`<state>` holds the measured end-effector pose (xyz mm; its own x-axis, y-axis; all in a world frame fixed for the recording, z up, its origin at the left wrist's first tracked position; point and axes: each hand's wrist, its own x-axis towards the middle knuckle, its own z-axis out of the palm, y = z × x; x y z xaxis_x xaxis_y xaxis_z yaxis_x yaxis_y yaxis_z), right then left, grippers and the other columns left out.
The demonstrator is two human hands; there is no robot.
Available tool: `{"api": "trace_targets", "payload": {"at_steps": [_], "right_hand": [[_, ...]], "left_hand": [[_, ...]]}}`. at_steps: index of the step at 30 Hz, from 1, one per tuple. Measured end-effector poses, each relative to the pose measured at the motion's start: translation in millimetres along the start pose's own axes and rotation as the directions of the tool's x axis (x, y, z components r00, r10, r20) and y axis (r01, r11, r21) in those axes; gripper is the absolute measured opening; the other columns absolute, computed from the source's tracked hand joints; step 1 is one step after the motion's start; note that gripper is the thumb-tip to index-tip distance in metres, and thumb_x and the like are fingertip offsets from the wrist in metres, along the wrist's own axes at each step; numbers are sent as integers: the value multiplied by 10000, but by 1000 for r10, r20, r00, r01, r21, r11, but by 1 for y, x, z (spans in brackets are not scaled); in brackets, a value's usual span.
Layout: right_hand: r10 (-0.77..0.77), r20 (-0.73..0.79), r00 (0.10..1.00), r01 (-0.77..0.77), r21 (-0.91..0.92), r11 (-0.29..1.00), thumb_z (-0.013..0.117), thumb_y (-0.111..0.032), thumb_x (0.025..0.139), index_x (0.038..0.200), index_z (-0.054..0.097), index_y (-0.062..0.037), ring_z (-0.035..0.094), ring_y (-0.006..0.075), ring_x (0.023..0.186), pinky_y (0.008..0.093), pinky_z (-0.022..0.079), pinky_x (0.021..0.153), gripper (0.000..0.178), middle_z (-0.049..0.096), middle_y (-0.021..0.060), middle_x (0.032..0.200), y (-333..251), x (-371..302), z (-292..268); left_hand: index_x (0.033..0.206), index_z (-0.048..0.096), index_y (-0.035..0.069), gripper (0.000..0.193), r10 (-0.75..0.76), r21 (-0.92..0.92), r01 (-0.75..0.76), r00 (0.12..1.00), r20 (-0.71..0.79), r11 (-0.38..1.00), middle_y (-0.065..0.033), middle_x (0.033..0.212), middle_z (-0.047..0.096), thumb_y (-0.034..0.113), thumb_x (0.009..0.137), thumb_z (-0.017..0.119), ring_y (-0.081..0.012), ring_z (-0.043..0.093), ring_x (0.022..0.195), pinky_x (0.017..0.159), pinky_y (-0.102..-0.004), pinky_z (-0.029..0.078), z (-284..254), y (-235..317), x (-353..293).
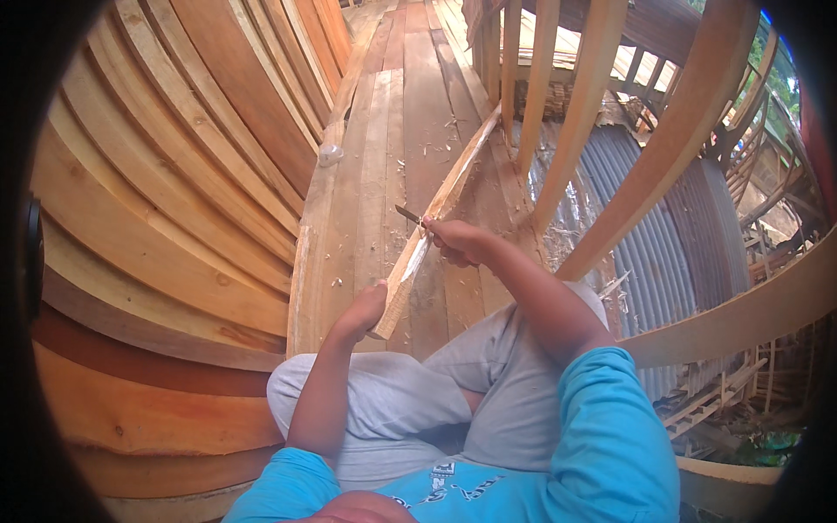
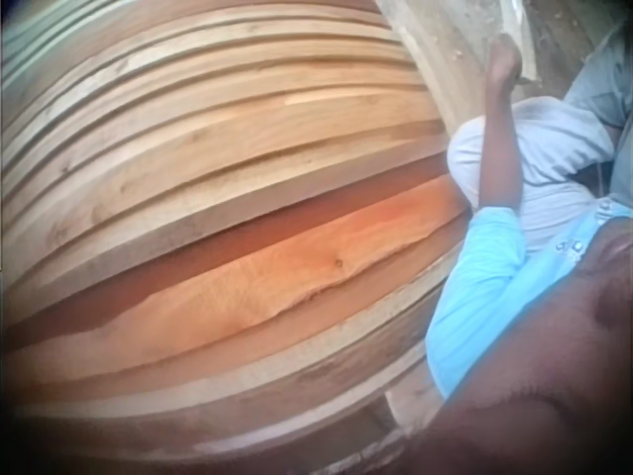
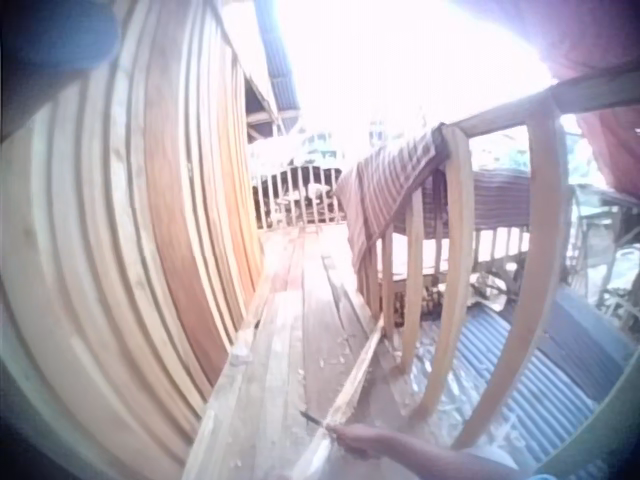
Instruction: The person sits cross-legged on a wooden floor and uses a knife to shave and shape a rectangular wooden plank. They repeatedly scrape the surface, removing thin wood shavings and gradually refining the plank's edges.
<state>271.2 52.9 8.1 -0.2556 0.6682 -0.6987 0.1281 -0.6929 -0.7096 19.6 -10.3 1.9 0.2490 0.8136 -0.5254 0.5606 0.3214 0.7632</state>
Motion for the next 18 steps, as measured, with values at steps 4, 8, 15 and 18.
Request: {"api": "trace_targets", "payload": {"at_steps": [4,8,15,18], "right_hand": [[-160,-196,967,75,-381,921,421,-660,948,646,469,-130,381,182,425,366,274,408,612,409,22,533,-1,7,-9],[-665,-286,690,48,-899,436,469,-607,939,740,643,-38,624,370,647,494,451,585,627,630,177,680,6,-9,15],[-755,-263,601,51,-930,364,482,-546,938,813,705,4,667,401,763,493,502,697,606,680,227,779,15,-20,20],[-655,-371,659,4,-868,496,463,-541,950,879,703,13,658,411,715,515,490,678,608,672,232,764,13,-14,24]], "left_hand": [[1289,497,-93,607,-14,7,14,999,40,1000,-226,1109,618,409,1038,263,-287,587,1024,923,-392,435,0,-4,5],[1245,529,-137,618,-8,7,8,1000,11,1000,-291,1146,612,377,1040,253,-331,603,1043,942,-407,431,-3,-1,0],[1215,545,-138,613,14,-2,-14,1000,-15,1000,-271,1067,638,373,1038,255,-312,619,964,893,-412,448,-3,1,-1],[1199,553,-132,613,-10,19,10,1000,0,1000,-257,1023,644,377,1039,253,-294,619,914,859,-410,457,-3,0,1]]}}
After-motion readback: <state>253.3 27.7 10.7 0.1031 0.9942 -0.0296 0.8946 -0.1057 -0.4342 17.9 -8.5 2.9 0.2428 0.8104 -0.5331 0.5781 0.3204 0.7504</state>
